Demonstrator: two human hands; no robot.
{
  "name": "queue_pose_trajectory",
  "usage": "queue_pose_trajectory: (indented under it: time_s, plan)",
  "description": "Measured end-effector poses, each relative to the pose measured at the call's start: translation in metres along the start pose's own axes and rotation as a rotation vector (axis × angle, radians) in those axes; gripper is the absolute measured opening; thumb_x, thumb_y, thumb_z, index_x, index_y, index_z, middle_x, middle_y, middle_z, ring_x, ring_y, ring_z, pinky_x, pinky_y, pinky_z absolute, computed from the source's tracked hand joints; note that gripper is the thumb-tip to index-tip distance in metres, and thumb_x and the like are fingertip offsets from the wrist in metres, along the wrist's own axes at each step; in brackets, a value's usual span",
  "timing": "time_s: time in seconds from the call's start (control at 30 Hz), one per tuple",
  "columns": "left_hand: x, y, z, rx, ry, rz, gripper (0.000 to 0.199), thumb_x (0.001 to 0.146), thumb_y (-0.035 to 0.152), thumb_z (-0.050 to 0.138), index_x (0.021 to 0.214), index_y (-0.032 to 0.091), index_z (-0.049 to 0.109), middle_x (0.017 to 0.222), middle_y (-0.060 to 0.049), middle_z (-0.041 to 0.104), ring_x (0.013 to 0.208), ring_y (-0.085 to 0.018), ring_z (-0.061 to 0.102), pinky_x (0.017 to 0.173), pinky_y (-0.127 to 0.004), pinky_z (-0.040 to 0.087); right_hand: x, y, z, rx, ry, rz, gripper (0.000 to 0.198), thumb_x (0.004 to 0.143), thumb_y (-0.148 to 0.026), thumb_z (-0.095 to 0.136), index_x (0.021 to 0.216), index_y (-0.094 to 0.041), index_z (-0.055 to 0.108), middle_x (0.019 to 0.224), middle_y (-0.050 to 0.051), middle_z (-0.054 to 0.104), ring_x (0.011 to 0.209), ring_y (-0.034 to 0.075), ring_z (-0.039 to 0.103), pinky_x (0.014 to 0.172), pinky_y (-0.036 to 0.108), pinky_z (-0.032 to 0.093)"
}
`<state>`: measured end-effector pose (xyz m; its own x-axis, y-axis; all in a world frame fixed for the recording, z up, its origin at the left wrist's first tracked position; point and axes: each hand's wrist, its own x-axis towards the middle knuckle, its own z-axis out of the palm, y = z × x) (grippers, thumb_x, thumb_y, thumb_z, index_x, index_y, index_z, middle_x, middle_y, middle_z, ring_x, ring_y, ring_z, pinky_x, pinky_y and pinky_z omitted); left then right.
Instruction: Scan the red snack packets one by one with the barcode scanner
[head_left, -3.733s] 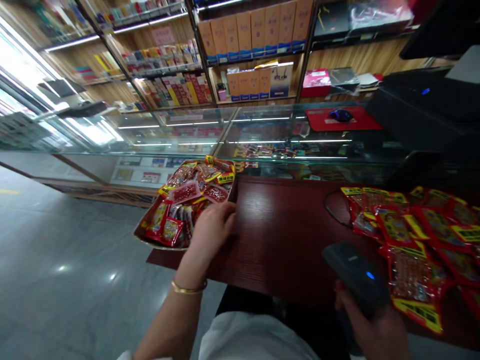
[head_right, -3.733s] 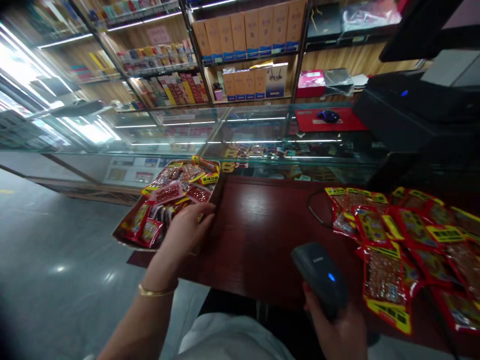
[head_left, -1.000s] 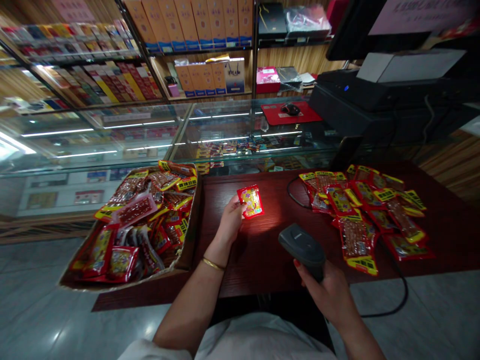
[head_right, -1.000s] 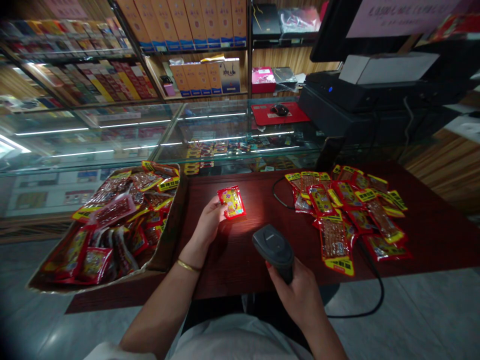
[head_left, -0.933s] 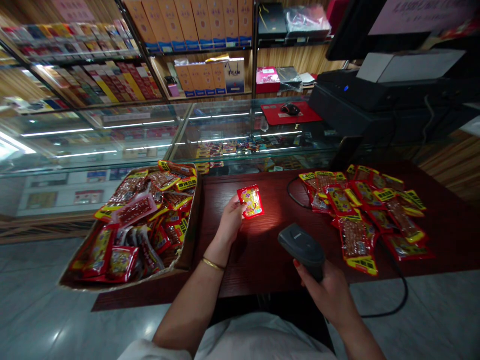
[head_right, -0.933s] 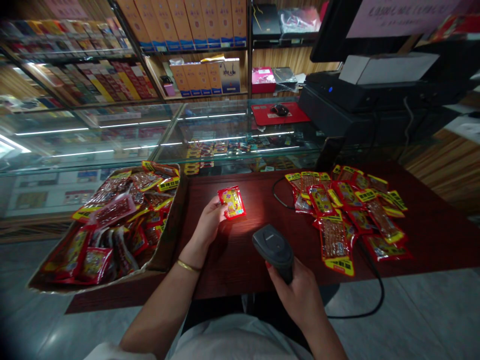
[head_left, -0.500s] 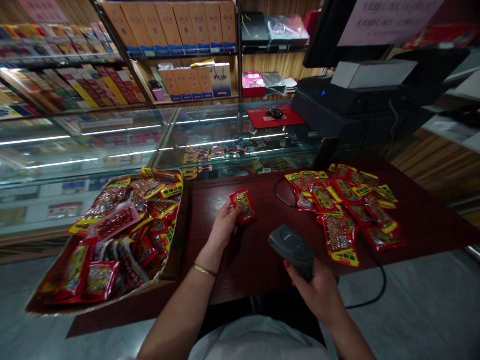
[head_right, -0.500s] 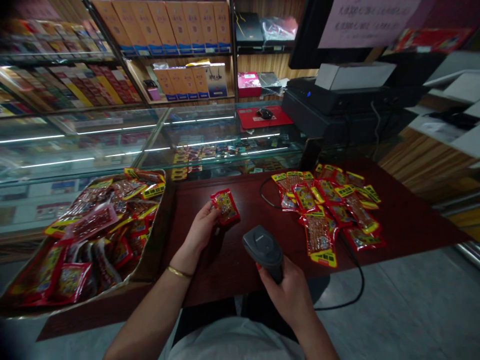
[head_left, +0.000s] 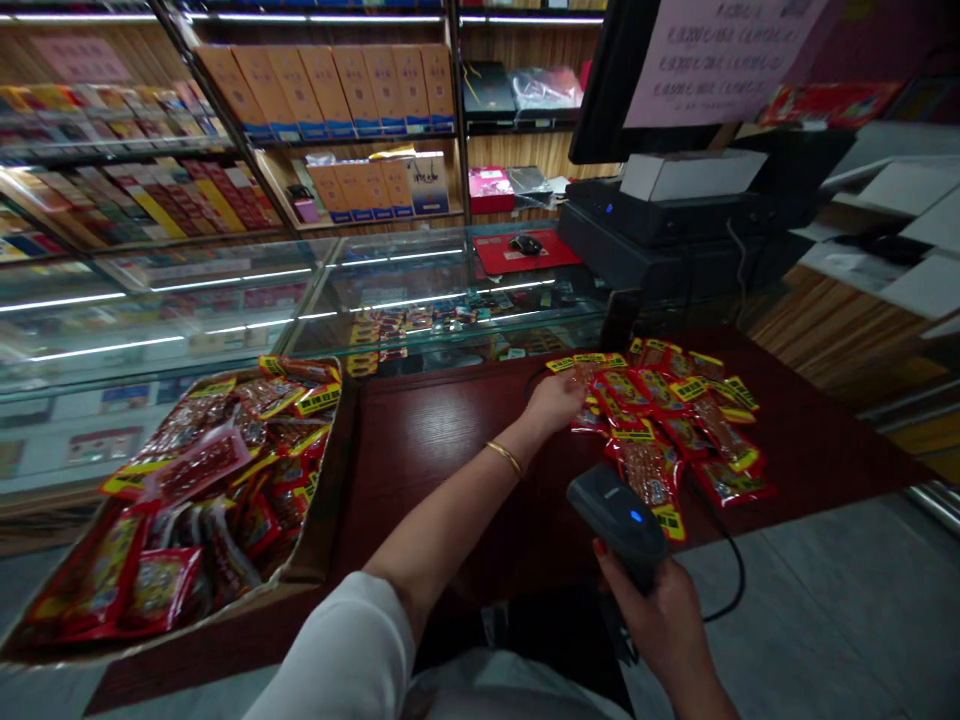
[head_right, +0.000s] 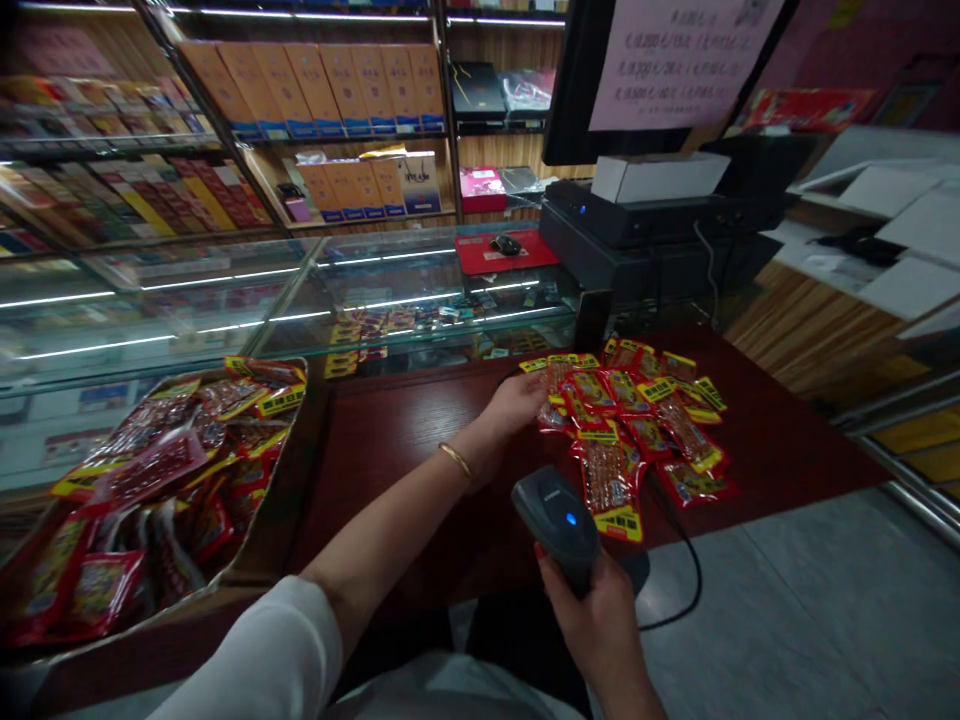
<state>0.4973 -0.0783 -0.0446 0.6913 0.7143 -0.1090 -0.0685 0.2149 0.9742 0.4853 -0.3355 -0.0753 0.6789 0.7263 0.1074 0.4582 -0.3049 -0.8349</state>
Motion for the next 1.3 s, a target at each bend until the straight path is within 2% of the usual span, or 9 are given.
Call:
queue_pose_trajectory:
  time_s: [0.13, 0.27, 0.4, 0.53, 0.7, 0.93, 1.03, 1.17, 1.3]
  plan:
    - [-0.078, 0.004, -0.056, 0.459, 0.127, 0.268, 0.034, 0.09, 0.018, 0.064, 0.122, 0.021, 0.074, 0.115, -0.007, 0.08, 0.102, -0.019, 0.075, 0.09, -0.029, 0.059, -0.002, 0.008, 0.005, -0.026, -0.038, -0.035, 0.054, 0.084, -0.073, 0.063, 0.078, -0.022, 0.077, 0.066, 0.007, 0.078, 0.062, 0.027, 0.075, 0.06, 0.032, 0.058]
    - [-0.192, 0.039, -0.137, 0.835, 0.456, 0.298, 0.029, 0.095, 0.025, 0.059, 0.12, 0.023, 0.075, 0.113, -0.005, 0.08, 0.099, -0.019, 0.075, 0.091, -0.031, 0.058, -0.001, 0.013, 0.018, -0.055, -0.149, -0.001, 0.056, 0.082, -0.078, 0.063, 0.074, -0.024, 0.074, 0.069, 0.008, 0.08, 0.067, 0.03, 0.077, 0.061, 0.034, 0.057]
    - [-0.282, 0.081, -0.212, 1.358, 0.789, 0.011, 0.028, 0.095, 0.03, 0.058, 0.115, 0.021, 0.076, 0.117, -0.009, 0.078, 0.112, -0.028, 0.071, 0.103, -0.043, 0.052, 0.0, 0.005, 0.033, -0.054, -0.235, -0.036, 0.054, 0.084, -0.075, 0.064, 0.079, -0.023, 0.076, 0.071, 0.008, 0.08, 0.068, 0.03, 0.077, 0.065, 0.034, 0.058]
    - [-0.322, 0.092, -0.255, 1.722, 0.693, -0.349, 0.033, 0.087, 0.029, 0.067, 0.118, 0.023, 0.076, 0.127, -0.013, 0.074, 0.125, -0.037, 0.061, 0.106, -0.052, 0.046, 0.0, 0.001, 0.041, -0.027, -0.289, -0.136, 0.046, 0.085, -0.068, 0.068, 0.075, -0.024, 0.076, 0.069, 0.007, 0.08, 0.064, 0.027, 0.076, 0.076, 0.032, 0.061]
    - [-0.316, 0.077, -0.26, 1.839, 0.551, -0.456, 0.049, 0.074, 0.029, 0.076, 0.123, 0.025, 0.072, 0.14, -0.015, 0.062, 0.132, -0.04, 0.05, 0.107, -0.056, 0.041, -0.001, 0.01, 0.042, -0.059, -0.323, -0.194, 0.044, 0.085, -0.067, 0.069, 0.072, -0.025, 0.076, 0.076, 0.007, 0.083, 0.071, 0.027, 0.079, 0.08, 0.031, 0.062]
    - [-0.3, 0.068, -0.25, 1.858, 0.75, -0.453, 0.033, 0.081, 0.018, 0.059, 0.113, 0.011, 0.067, 0.125, -0.022, 0.062, 0.113, -0.036, 0.062, 0.096, -0.046, 0.051, 0.003, 0.009, 0.036, -0.068, -0.295, -0.157, 0.052, 0.083, -0.075, 0.067, 0.069, -0.025, 0.076, 0.072, 0.008, 0.082, 0.066, 0.03, 0.078, 0.072, 0.034, 0.063]
    - [-0.305, 0.07, -0.247, 1.787, 0.812, -0.376, 0.024, 0.084, 0.019, 0.057, 0.104, 0.013, 0.069, 0.129, -0.022, 0.063, 0.116, -0.034, 0.063, 0.099, -0.043, 0.051, 0.002, -0.001, 0.035, -0.055, -0.267, -0.117, 0.056, 0.083, -0.078, 0.065, 0.07, -0.024, 0.077, 0.071, 0.008, 0.081, 0.063, 0.028, 0.076, 0.066, 0.033, 0.062]
    - [-0.316, 0.082, -0.239, 1.672, 0.902, -0.163, 0.014, 0.09, 0.025, 0.056, 0.087, 0.021, 0.068, 0.118, -0.013, 0.073, 0.12, -0.035, 0.063, 0.108, -0.052, 0.047, -0.001, -0.005, 0.036, -0.06, -0.243, -0.103, 0.058, 0.083, -0.079, 0.064, 0.073, -0.023, 0.078, 0.073, 0.01, 0.081, 0.067, 0.03, 0.077, 0.07, 0.034, 0.062]
    - [-0.312, 0.099, -0.223, 1.125, 1.166, 0.141, 0.017, 0.092, 0.038, 0.06, 0.095, 0.021, 0.064, 0.101, -0.007, 0.073, 0.095, -0.025, 0.069, 0.086, -0.039, 0.057, 0.001, 0.005, 0.038, -0.056, -0.254, -0.106, 0.056, 0.082, -0.077, 0.067, 0.071, -0.023, 0.077, 0.073, 0.01, 0.081, 0.068, 0.03, 0.077, 0.07, 0.035, 0.062]
